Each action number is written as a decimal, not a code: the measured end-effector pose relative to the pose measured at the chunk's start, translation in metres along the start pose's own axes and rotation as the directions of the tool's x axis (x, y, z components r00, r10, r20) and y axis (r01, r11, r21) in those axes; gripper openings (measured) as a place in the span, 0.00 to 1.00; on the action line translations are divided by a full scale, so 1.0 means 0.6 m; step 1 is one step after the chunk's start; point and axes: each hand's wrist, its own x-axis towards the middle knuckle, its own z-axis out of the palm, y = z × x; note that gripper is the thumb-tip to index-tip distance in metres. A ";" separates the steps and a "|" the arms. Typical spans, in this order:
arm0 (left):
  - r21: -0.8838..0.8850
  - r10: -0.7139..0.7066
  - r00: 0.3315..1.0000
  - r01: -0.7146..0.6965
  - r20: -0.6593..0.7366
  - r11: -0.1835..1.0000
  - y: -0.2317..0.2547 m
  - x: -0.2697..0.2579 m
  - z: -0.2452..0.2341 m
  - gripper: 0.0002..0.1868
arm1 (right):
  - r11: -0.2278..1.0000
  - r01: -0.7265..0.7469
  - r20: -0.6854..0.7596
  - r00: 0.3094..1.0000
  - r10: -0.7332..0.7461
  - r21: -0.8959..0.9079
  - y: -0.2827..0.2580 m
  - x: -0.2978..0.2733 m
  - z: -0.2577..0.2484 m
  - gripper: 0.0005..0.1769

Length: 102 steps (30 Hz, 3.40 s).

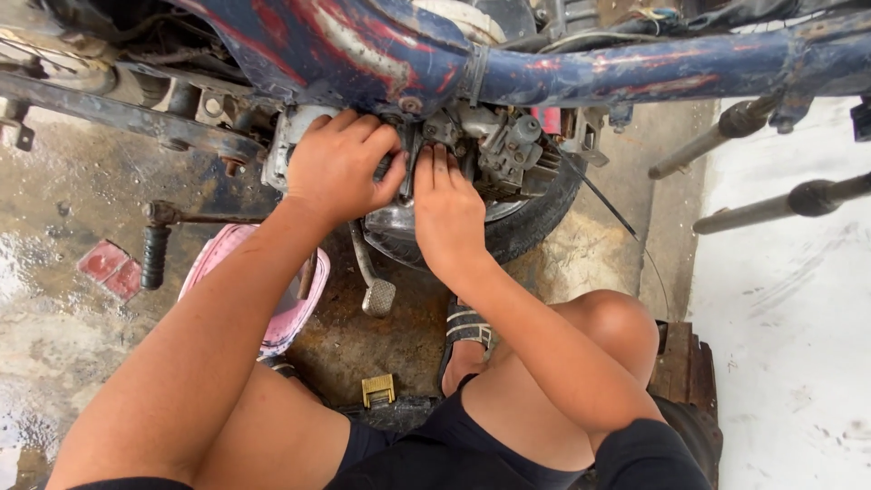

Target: The person scrubs the motorcycle engine casing with a red sanding block, repeatedly dipping it into a pink bucket of water. They focus on the side of the engine block, occasionally folding the sanding block to use a fresh edge.

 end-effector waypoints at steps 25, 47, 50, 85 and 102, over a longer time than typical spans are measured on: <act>-0.044 0.005 1.000 -0.006 -0.017 0.999 0.006 0.005 -0.005 0.10 | 0.999 0.000 0.015 1.000 0.001 -0.040 0.004 -0.017 -0.006 0.24; -0.059 -0.008 1.000 0.009 0.019 0.998 0.003 0.003 -0.018 0.09 | 0.543 -0.352 0.297 0.936 0.191 0.762 0.070 0.002 -0.043 0.13; -0.063 -0.009 1.000 0.011 0.022 0.998 0.004 0.004 -0.018 0.09 | 0.710 -0.207 0.180 0.977 0.114 0.674 0.059 -0.012 -0.030 0.15; -0.755 -0.093 0.866 0.478 0.492 0.450 0.029 0.064 -0.146 0.06 | -0.282 -0.626 0.665 0.744 0.065 0.728 0.094 0.013 -0.115 0.17; -0.769 -0.189 0.791 0.610 0.581 0.189 0.090 0.033 -0.255 0.12 | -0.542 -0.561 0.547 0.811 -0.208 0.626 0.074 -0.031 -0.114 0.17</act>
